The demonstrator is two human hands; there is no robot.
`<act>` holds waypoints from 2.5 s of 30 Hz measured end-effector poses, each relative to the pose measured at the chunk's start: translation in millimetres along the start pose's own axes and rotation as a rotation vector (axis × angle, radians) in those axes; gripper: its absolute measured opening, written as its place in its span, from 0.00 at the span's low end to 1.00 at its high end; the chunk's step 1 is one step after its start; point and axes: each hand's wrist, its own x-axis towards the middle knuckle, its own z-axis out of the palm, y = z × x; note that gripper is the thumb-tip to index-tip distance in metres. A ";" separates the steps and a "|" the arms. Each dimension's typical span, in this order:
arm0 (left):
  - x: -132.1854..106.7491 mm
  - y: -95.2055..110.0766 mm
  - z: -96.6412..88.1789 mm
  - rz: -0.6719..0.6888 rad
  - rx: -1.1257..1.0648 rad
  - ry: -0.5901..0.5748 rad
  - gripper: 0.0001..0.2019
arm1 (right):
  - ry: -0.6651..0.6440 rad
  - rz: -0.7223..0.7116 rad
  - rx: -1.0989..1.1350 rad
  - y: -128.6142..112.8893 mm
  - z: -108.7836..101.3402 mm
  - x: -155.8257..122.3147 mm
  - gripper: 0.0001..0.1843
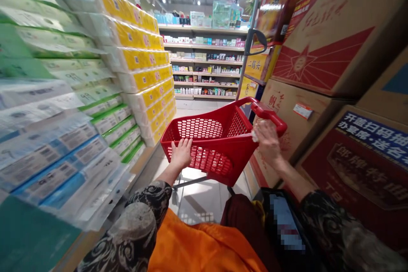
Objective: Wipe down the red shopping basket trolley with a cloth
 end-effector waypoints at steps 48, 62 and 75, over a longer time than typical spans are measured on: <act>-122.3 -24.8 -12.9 -0.098 -0.010 -0.149 0.38 | -0.435 -0.011 0.429 -169.3 66.5 19.1 0.25; -120.3 16.6 -1.8 0.018 0.008 -0.047 0.33 | -0.334 -0.121 0.549 -190.3 46.0 -22.3 0.20; -104.1 39.2 -4.4 0.083 -0.001 -0.038 0.32 | -0.305 0.020 0.461 -182.3 19.9 -58.9 0.20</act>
